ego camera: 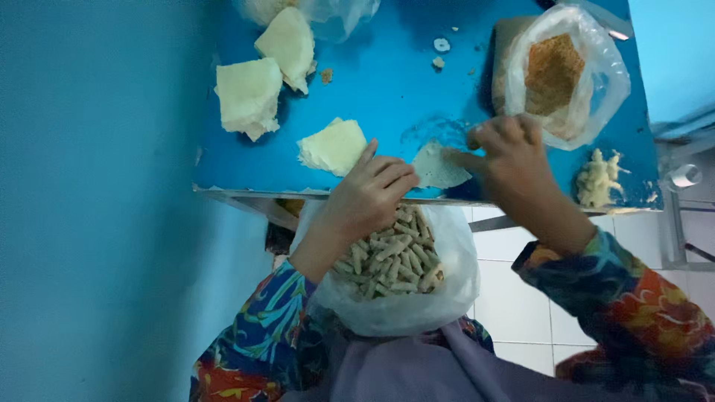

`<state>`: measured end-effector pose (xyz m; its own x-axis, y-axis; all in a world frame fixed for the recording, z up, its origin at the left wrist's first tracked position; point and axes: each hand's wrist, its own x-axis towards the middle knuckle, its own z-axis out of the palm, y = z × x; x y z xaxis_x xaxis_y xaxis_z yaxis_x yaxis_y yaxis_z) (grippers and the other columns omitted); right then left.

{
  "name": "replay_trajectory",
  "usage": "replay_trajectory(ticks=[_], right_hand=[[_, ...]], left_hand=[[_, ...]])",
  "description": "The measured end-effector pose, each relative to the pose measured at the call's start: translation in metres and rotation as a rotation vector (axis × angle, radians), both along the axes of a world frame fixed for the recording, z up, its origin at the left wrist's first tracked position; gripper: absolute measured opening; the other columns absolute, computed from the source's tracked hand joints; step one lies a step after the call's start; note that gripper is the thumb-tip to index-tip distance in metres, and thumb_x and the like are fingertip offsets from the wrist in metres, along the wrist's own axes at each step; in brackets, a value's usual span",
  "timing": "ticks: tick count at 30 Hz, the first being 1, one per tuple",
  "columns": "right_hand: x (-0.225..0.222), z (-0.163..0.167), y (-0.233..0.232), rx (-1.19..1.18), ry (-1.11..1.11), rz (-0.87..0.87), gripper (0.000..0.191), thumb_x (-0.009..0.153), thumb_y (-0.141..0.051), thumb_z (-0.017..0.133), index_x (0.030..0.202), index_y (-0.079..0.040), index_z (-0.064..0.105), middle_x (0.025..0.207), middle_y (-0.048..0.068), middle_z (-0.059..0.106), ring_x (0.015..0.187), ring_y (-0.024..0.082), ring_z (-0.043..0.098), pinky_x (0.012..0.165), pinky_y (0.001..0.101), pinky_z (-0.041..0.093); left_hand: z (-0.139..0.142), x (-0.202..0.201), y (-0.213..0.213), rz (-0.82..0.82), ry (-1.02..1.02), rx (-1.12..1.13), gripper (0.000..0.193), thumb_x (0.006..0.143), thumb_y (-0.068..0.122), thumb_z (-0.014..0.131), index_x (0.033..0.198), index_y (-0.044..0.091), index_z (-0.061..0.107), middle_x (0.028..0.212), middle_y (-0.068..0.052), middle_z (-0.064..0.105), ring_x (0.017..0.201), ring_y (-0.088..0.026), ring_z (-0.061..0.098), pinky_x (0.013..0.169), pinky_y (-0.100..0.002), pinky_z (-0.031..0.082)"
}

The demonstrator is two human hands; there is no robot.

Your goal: The person pinches small pieces of soft white dough from larger blocks on a blue table, flattens and folds each piece between the fingers, and drops the shaped pieces into a plastic bag filled with rolled snack pieces. A bag of brown powder sits on the table beside the work area.

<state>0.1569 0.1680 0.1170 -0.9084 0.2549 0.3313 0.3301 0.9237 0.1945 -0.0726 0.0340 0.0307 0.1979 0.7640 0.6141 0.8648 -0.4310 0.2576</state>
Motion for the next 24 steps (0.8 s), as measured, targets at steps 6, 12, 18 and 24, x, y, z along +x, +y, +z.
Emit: replay_trajectory(ticks=[6,12,18,24], right_hand=[[0.048,0.039,0.051,-0.069,0.284,-0.156,0.024,0.095,0.008,0.071,0.113,-0.008,0.075,0.120,0.014,0.071,0.112,0.033,0.060,0.096,0.0409,0.052],[0.063,0.033,0.114,-0.395,0.305,-0.139,0.018,0.101,-0.001,0.073,0.118,0.000,0.068,0.104,0.020,0.073,0.095,0.034,0.075,0.081,0.0390,0.059],[0.037,0.003,0.154,-0.024,0.027,-0.272,0.039,0.105,-0.018,0.075,0.131,0.008,0.060,0.097,0.027,0.072,0.080,0.038,0.075,0.068,0.0390,0.061],[0.024,0.014,0.152,-0.262,0.056,-0.154,0.051,0.088,-0.022,0.083,0.125,0.002,0.059,0.101,0.028,0.073,0.080,0.040,0.075,0.067,0.0424,0.062]], left_hand=[[0.007,0.001,-0.003,-0.012,-0.065,-0.026,0.023,0.091,0.003,0.069,0.114,0.009,0.073,0.120,-0.007,0.068,0.119,-0.028,0.063,0.116,-0.070,0.039],[0.016,0.005,-0.003,0.023,-0.024,0.044,0.024,0.093,-0.001,0.071,0.114,0.010,0.072,0.109,-0.008,0.065,0.112,-0.030,0.064,0.119,-0.066,0.043],[0.022,0.005,-0.002,0.023,-0.014,0.066,0.032,0.086,-0.004,0.072,0.114,0.011,0.075,0.099,-0.009,0.061,0.102,-0.030,0.063,0.117,-0.068,0.042],[0.022,0.004,0.000,0.021,-0.022,0.081,0.032,0.083,-0.001,0.073,0.113,0.010,0.076,0.098,-0.009,0.061,0.101,-0.031,0.062,0.117,-0.068,0.041]])
